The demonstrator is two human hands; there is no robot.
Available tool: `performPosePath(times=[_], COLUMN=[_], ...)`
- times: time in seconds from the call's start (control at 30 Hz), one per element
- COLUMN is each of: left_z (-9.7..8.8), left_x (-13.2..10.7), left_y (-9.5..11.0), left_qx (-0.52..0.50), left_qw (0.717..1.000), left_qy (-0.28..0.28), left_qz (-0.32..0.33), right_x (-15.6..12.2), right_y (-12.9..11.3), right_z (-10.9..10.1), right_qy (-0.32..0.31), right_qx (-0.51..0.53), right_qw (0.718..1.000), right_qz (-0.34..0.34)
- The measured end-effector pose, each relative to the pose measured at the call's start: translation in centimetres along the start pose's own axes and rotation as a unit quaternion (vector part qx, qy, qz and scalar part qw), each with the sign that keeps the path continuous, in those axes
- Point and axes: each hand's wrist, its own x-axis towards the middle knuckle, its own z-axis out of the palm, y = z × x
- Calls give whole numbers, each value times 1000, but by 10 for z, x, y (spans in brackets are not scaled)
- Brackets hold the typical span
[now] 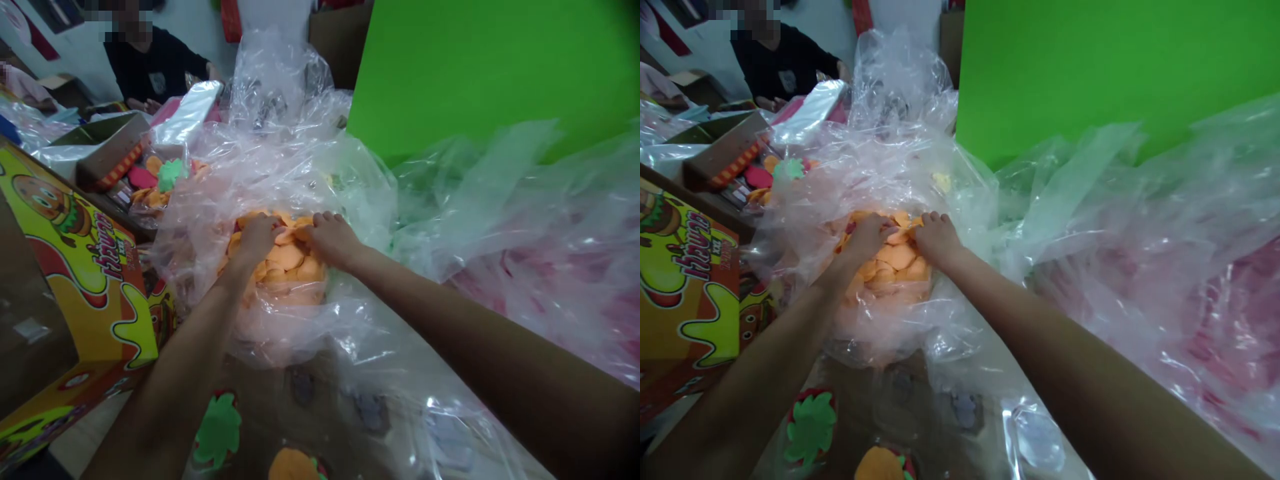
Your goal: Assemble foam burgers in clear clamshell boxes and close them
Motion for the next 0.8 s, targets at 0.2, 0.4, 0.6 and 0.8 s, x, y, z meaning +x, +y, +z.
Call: performPosePath(times=[0.2, 0.4, 0.6, 0.8], left_z=[-5, -14, -17, -14], left_x=[5, -17, -31, -28], left_y=[2, 11, 13, 6], left_qx=[-46, -46, -28, -70], left_qw=[994, 996, 996, 994], left_qy=[48, 2, -78, -60], left_qz=[-85, -72, -41, -60], right_x=[8, 12, 16, 19], right_y=[0, -10, -11, -22], right_z=[-1, 7, 11, 6], right_qy=[35, -78, -123, -149], right_qx=[25, 68, 87, 140], right_qw=[998, 995, 988, 977], right_qz=[37, -1, 27, 60])
